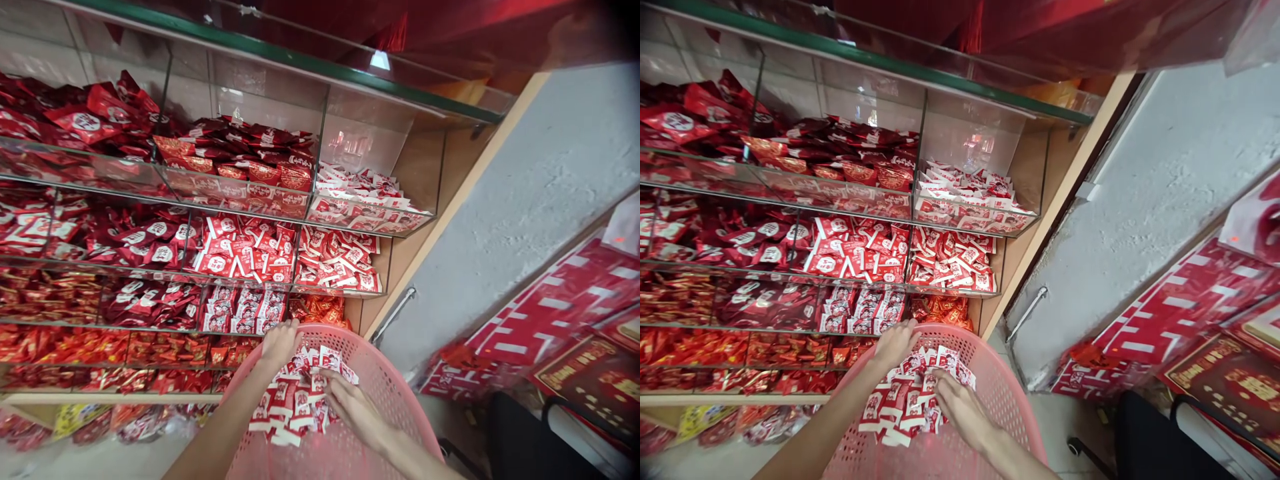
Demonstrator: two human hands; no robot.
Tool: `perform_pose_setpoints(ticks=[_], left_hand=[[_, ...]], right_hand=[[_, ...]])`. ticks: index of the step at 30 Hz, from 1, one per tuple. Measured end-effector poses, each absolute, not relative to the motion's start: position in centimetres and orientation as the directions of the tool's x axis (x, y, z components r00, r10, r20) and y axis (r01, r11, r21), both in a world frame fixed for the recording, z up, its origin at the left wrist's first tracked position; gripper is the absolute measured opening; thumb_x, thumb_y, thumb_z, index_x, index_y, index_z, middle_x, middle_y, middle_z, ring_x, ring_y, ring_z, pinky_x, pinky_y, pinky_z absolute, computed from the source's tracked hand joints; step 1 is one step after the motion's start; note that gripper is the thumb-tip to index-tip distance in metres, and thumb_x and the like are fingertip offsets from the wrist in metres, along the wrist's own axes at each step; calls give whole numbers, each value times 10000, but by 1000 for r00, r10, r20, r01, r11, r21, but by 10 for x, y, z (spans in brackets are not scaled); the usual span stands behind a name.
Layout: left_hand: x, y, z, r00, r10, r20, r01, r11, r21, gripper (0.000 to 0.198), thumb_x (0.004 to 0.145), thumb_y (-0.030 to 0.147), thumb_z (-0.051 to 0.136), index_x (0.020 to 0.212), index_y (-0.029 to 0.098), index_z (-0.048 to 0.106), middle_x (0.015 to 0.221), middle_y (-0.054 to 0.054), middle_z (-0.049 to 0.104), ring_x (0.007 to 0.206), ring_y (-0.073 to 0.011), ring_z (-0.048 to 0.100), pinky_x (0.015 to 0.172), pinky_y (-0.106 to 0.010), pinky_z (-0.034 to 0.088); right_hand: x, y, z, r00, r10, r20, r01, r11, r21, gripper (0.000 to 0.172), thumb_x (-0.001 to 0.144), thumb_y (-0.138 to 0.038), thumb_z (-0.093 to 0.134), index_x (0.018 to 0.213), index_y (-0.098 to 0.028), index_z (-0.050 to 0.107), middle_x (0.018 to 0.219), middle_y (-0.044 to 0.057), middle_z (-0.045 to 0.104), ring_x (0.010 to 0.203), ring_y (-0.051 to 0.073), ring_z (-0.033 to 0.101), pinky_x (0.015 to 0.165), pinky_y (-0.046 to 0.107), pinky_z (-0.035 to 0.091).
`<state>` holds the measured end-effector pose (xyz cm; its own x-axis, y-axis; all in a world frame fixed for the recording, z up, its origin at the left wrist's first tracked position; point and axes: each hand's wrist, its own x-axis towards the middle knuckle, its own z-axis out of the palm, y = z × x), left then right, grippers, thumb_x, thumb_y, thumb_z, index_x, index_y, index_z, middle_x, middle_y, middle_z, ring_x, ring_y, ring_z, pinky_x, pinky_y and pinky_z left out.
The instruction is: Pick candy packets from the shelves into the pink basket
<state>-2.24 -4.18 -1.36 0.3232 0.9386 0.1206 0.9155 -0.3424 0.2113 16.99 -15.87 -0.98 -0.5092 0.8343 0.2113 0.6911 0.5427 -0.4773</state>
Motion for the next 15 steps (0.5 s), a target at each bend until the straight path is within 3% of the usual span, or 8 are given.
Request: perform_pose_setpoints(ticks=[15], left_hand=[[-23, -42, -15, 326, 936, 132, 913, -349, 213, 299, 913, 347, 295, 1051, 192, 510, 1003, -89, 647, 901, -210, 613, 733, -326, 463]], right_hand=[[153, -156, -9, -554, 816, 169, 644, 547, -535, 162, 888, -164, 367, 867, -205, 522, 1221, 94, 557, 1050, 160, 593, 852, 290, 501]])
